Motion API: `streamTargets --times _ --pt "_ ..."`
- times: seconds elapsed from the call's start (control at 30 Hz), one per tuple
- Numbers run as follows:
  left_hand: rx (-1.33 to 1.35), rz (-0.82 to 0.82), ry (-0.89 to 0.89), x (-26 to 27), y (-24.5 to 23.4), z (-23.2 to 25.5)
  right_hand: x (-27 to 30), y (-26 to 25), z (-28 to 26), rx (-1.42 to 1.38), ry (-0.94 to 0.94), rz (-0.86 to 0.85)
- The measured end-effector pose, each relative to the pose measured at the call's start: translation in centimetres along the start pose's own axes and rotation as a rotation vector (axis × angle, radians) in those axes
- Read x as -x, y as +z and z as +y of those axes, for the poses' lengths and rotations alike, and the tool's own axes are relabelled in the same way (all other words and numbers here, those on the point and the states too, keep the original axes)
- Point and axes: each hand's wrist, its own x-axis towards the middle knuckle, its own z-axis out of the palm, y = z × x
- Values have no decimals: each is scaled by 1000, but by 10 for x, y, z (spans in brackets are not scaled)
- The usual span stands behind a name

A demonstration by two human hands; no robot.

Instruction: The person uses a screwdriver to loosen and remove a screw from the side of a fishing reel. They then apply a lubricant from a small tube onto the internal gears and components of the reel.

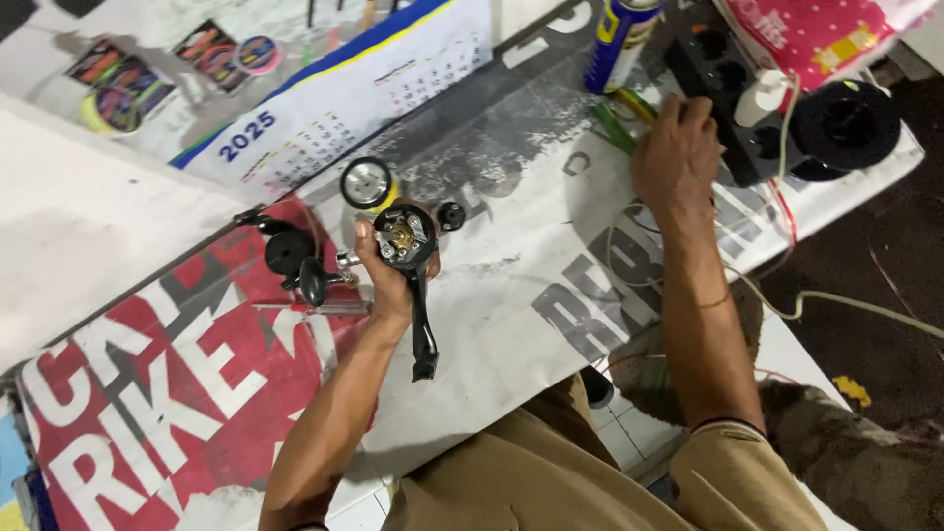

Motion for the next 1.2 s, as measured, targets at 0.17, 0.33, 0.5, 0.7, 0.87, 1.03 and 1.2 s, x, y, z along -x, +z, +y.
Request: streamTargets --times 0.17,0.33,0.5,0.7,0.87,1.03,1.2 --pt "30 40 -89 -2 -6 -24 -9 16 16 30 69 -97" --pt "-78 52 -31 4 -8 -11 -9 8 16 -7 26 -59" --pt "-34 219 -10 7 -42 -13 -3 57 40 193 18 147" --pt "291 67 -6 19 -57 23 -8 3 20 -127 48 -39" --pt "17 -3 223 31 -57 73 -4 21 41 -135 -200 275" --pt "-59 92 392 32 -100 83 3 -55 -22 -162 -350 496" --pt "-73 267 446 35 -139 73 14 -122 -133 -769 -489 691"
